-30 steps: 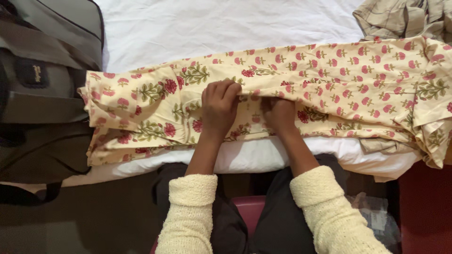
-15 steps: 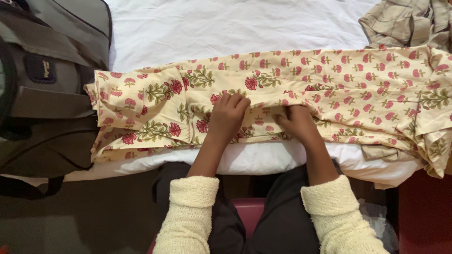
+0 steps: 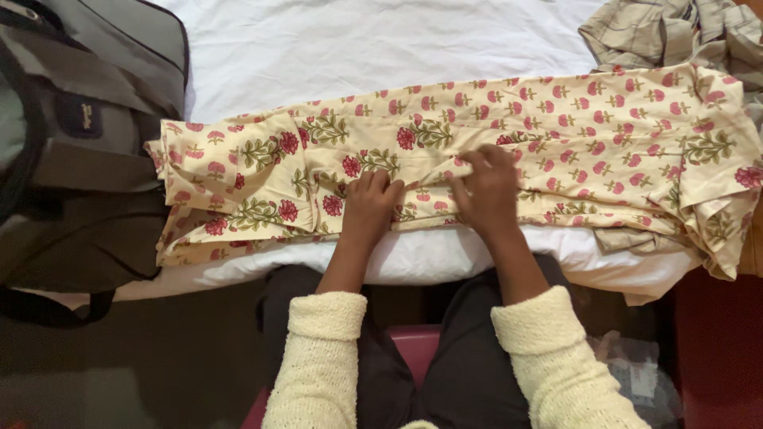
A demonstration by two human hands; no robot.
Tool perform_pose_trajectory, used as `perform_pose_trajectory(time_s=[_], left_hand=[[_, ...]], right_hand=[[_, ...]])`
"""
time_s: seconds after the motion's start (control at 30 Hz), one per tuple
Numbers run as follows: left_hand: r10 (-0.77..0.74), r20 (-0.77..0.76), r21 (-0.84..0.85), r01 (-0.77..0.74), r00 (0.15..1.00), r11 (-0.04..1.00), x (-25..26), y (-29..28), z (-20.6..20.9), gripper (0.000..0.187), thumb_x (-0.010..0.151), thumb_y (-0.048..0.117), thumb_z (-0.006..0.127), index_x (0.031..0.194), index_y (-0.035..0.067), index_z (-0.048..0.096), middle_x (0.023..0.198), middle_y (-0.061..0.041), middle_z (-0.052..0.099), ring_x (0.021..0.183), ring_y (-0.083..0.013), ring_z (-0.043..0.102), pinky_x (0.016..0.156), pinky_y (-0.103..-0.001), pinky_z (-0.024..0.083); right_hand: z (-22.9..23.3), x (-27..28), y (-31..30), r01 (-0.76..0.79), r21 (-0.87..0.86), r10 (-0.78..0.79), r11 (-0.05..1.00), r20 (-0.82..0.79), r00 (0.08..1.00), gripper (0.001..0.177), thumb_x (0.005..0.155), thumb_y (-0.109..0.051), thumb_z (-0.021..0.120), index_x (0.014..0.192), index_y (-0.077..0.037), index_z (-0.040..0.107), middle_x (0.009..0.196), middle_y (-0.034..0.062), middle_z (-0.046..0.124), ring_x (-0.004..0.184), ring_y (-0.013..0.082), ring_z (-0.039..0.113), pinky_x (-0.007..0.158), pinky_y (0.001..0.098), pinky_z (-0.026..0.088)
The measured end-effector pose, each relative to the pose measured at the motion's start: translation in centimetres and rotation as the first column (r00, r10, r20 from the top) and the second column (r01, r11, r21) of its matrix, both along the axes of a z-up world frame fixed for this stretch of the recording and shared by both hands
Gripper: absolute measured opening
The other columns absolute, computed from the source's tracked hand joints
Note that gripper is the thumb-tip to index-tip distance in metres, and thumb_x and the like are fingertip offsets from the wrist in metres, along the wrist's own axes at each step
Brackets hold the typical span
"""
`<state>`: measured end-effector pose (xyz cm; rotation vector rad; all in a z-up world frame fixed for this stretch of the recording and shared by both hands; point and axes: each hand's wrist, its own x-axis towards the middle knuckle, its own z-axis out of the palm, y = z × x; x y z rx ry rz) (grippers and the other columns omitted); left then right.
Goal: The person folds a patterned garment by hand on a white surface, smoothing the fabric and aligning the edges before placing it next to a stack of other folded items.
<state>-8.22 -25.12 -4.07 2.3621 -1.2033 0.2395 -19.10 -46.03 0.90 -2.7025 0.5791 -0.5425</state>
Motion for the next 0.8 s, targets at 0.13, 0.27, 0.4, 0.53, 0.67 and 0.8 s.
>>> perform_pose_trajectory(time_s=[0.13, 0.27, 0.4, 0.53, 0.67, 0.8], left_hand=[[-0.007, 0.055, -0.070, 0.010, 0.998, 0.997, -0.9, 0.1, -0.2, 0.029, 0.089, 0.013, 0.069, 0.117, 0.022, 0.070, 0.129, -0.008, 0.059, 0.129, -0.0285, 0.053, 0.098, -0.049, 0.043], [0.037, 0.086, -0.037, -0.034, 0.996, 0.999, -1.1, -0.1, 0.8, 0.037, 0.083, 0.023, 0.073, 0.120, 0.026, 0.071, 0.138, -0.012, 0.056, 0.135, -0.0362, 0.045, 0.108, -0.066, 0.032], [0.170, -0.067, 0.085, -0.164, 0.983, 0.983, 0.7, 1.1, 1.4, 0.042, 0.086, 0.028, 0.073, 0.127, 0.020, 0.069, 0.139, -0.020, 0.051, 0.136, -0.0487, 0.035, 0.109, -0.072, 0.016], [0.382, 0.241, 0.125, -0.419, 0.892, 0.899, 4.3, 4.4, -0.8, 0.044, 0.085, 0.013, 0.071, 0.128, 0.025, 0.071, 0.151, -0.016, 0.055, 0.142, -0.0376, 0.047, 0.119, -0.058, 0.031], [0.477, 0.154, 0.011, -0.484, 0.865, 0.875, 7.0, 7.8, -2.0, 0.027, 0.097, 0.011, 0.076, 0.123, 0.016, 0.074, 0.133, -0.008, 0.068, 0.128, -0.0304, 0.060, 0.106, -0.048, 0.046], [0.565, 0.189, -0.091, -0.559, 0.803, 0.824, 6.5, 9.0, -0.5, 0.020, 0.095, 0.007, 0.076, 0.112, 0.018, 0.080, 0.123, 0.000, 0.073, 0.110, -0.0255, 0.062, 0.098, -0.044, 0.049]], right_hand=[[-0.7, 0.8, 1.9, -0.339, -0.049, 0.343, 0.939, 0.105, 0.933, 0.057, 0.086, -0.012, 0.070, 0.142, -0.009, 0.061, 0.135, 0.0140, 0.061, 0.128, 0.0337, 0.052, 0.104, 0.0543, 0.036], [-2.0, 0.7, 2.1, -0.318, -0.030, 0.316, 0.948, -0.055, 0.947, 0.040, 0.081, -0.013, 0.074, 0.120, -0.018, 0.069, 0.114, 0.0050, 0.064, 0.119, 0.0293, 0.055, 0.100, 0.0522, 0.031], [-2.7, 0.3, 1.9, -0.261, -0.033, 0.257, 0.965, -0.084, 0.963, 0.025, 0.080, -0.015, 0.076, 0.104, -0.019, 0.071, 0.106, 0.0021, 0.064, 0.114, 0.0264, 0.057, 0.097, 0.0505, 0.033], [-2.7, -0.4, 1.6, -0.266, -0.041, 0.265, 0.963, -0.015, 0.964, 0.018, 0.079, -0.018, 0.079, 0.095, -0.017, 0.071, 0.102, 0.0012, 0.064, 0.109, 0.0264, 0.058, 0.095, 0.0530, 0.033], [-2.6, -0.5, 0.9, -0.252, -0.004, 0.252, 0.968, -0.043, 0.967, 0.022, 0.075, -0.012, 0.080, 0.095, -0.015, 0.072, 0.105, 0.0016, 0.066, 0.108, 0.0264, 0.059, 0.093, 0.0517, 0.033], [-3.4, -0.7, 0.6, -0.237, 0.016, 0.237, 0.971, -0.012, 0.971, 0.025, 0.071, -0.006, 0.079, 0.095, -0.014, 0.073, 0.104, 0.0025, 0.067, 0.108, 0.0264, 0.060, 0.092, 0.0517, 0.036]])
